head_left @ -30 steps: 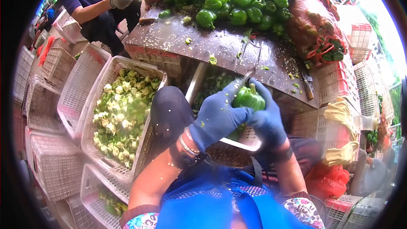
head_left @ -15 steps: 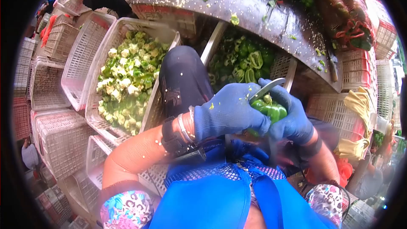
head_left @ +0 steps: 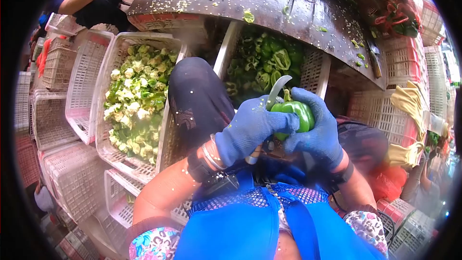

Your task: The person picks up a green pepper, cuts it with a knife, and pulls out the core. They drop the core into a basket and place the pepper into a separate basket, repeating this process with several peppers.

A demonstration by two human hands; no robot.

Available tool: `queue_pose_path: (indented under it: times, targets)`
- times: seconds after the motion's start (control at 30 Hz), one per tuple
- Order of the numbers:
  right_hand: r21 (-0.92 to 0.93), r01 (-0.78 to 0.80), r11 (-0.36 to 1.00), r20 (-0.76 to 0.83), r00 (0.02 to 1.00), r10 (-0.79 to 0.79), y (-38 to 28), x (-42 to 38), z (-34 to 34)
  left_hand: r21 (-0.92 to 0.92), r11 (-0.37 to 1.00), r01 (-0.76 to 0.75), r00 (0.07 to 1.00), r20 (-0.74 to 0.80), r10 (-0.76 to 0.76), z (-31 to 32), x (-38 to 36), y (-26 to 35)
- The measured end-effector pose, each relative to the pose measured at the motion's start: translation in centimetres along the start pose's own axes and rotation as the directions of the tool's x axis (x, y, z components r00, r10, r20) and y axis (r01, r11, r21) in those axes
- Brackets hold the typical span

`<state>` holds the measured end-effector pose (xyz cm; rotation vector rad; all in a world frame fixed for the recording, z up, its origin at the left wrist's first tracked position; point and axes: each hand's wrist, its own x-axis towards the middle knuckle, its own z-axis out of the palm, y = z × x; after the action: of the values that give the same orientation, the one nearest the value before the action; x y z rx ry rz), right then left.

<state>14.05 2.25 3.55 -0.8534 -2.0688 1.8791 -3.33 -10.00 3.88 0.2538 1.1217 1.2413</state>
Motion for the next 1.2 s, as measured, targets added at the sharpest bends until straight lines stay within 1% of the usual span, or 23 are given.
queue_pose_path:
  times: [0.07, 0.17, 0.23, 0.27, 0.3, 0.33, 0.37, 0.47, 0.5, 0.53, 0.57, 0.6, 0.7, 0.73, 0.8, 0.83, 0.87, 0.93, 0.97, 1.07, 1.1, 1.13, 1.2]
  targets:
    - [0.097, -0.072, 0.993, 0.071, 0.995, 0.065, -0.4, -0.4, -0.1, 0.123, 0.991, 0.047, 0.999, 0.015, -0.049, 0.0, -0.5, 0.5]
    - [0.113, -0.074, 0.991, 0.033, 0.997, 0.071, 0.1, -0.2, 0.2, 0.114, 0.960, -0.257, 0.965, -0.017, 0.260, 0.8, -0.6, -1.0]
    - [0.236, -0.124, 0.964, 0.050, 0.992, 0.115, 0.1, 0.2, 0.5, 0.087, 0.974, -0.211, 0.976, -0.037, 0.214, 1.2, -1.2, -0.7]
    - [0.036, -0.049, 0.998, 0.019, 0.999, 0.048, 0.3, 0.4, 0.8, 0.077, 0.980, -0.184, 0.981, -0.046, 0.188, 1.4, -1.6, -0.5]
    - [0.266, -0.102, 0.958, 0.028, 0.995, 0.098, 1.6, 0.5, 1.1, 0.091, 0.978, -0.187, 0.980, -0.054, 0.192, 1.6, -1.8, -0.5]
    - [0.615, -0.128, 0.778, 0.110, 0.991, 0.076, 2.1, 0.9, 1.6, 0.108, 0.976, -0.189, 0.979, -0.062, 0.196, 1.8, -2.1, -0.5]
    - [0.858, -0.193, 0.476, 0.190, 0.980, 0.054, 2.2, 1.5, 2.3, 0.125, 0.970, -0.209, 0.973, -0.069, 0.218, 2.0, -2.1, -0.3]
    - [0.926, -0.197, 0.322, 0.209, 0.978, -0.002, 0.9, 2.7, 1.9, 0.391, 0.758, -0.522, 0.839, 0.074, 0.540, 1.6, -0.5, -0.7]
    - [0.949, -0.157, 0.272, 0.134, 0.986, 0.102, 2.6, 3.6, 1.9, 0.408, 0.674, -0.616, 0.763, 0.097, 0.639, 1.8, 0.0, -1.4]
    - [0.958, -0.205, 0.199, 0.214, 0.977, -0.025, 3.8, 4.4, 1.1, 0.421, 0.581, -0.697, 0.677, 0.118, 0.727, 2.2, 0.3, -1.7]
    - [0.952, -0.169, 0.254, 0.165, 0.986, 0.037, 3.3, 4.8, 0.9, 0.315, 0.714, -0.626, 0.755, 0.017, 0.655, 2.9, 0.1, -1.4]
    - [0.942, -0.141, 0.306, 0.116, 0.988, 0.099, 2.8, 5.1, 0.9, 0.338, 0.707, -0.622, 0.757, 0.025, 0.653, 2.9, 0.2, -1.1]
    - [0.925, -0.098, 0.367, 0.064, 0.993, 0.103, 1.8, 5.8, 0.2, 0.395, 0.674, -0.625, 0.751, 0.068, 0.657, 2.4, 0.7, -0.3]
    - [0.952, -0.124, 0.281, 0.099, 0.990, 0.100, 1.9, 6.4, -0.4, 0.404, 0.655, -0.639, 0.742, 0.097, 0.664, 2.3, 0.9, -0.1]
    - [0.955, -0.092, 0.281, 0.039, 0.981, 0.189, 1.7, 7.2, -1.3, 0.447, 0.599, -0.664, 0.696, 0.077, 0.714, 2.6, 0.7, 0.0]
    - [0.909, -0.014, 0.417, -0.124, 0.946, 0.301, 3.5, 8.4, -1.8, 0.532, 0.491, -0.690, 0.643, 0.137, 0.754, 1.8, 1.2, 0.8]
    - [0.828, 0.057, 0.558, -0.232, 0.941, 0.247, 5.5, 9.2, -3.4, 0.433, 0.602, -0.671, 0.682, 0.042, 0.730, 1.2, 1.4, 1.4]
    - [0.880, 0.093, 0.466, -0.236, 0.937, 0.258, 5.9, 9.1, -5.7, 0.436, 0.697, -0.569, 0.771, -0.012, 0.637, -0.2, 2.1, 3.2]
    - [0.670, 0.145, 0.728, -0.355, 0.924, 0.143, 7.5, 9.1, -6.6, 0.512, 0.667, -0.541, 0.771, -0.015, 0.637, -0.6, 2.6, 3.9]
    - [0.375, 0.212, 0.903, -0.220, 0.966, -0.135, 4.5, 8.0, -5.8, 0.777, 0.446, -0.445, 0.732, 0.029, 0.680, -1.9, 3.2, 5.5]
    - [0.285, 0.118, 0.951, -0.205, 0.977, -0.060, 4.5, 7.7, -5.2, 0.819, 0.399, -0.412, 0.753, 0.059, 0.656, -1.6, 3.5, 5.2]
    - [0.319, 0.102, 0.942, -0.089, 0.993, -0.077, 1.8, 6.6, -3.9, 0.846, 0.382, -0.373, 0.787, 0.070, 0.613, -1.1, 3.9, 4.7]
    - [0.358, 0.222, 0.907, 0.011, 0.970, -0.241, -0.6, 5.5, -1.9, 0.868, 0.418, -0.270, 0.884, 0.050, 0.466, 0.2, 4.9, 3.9]
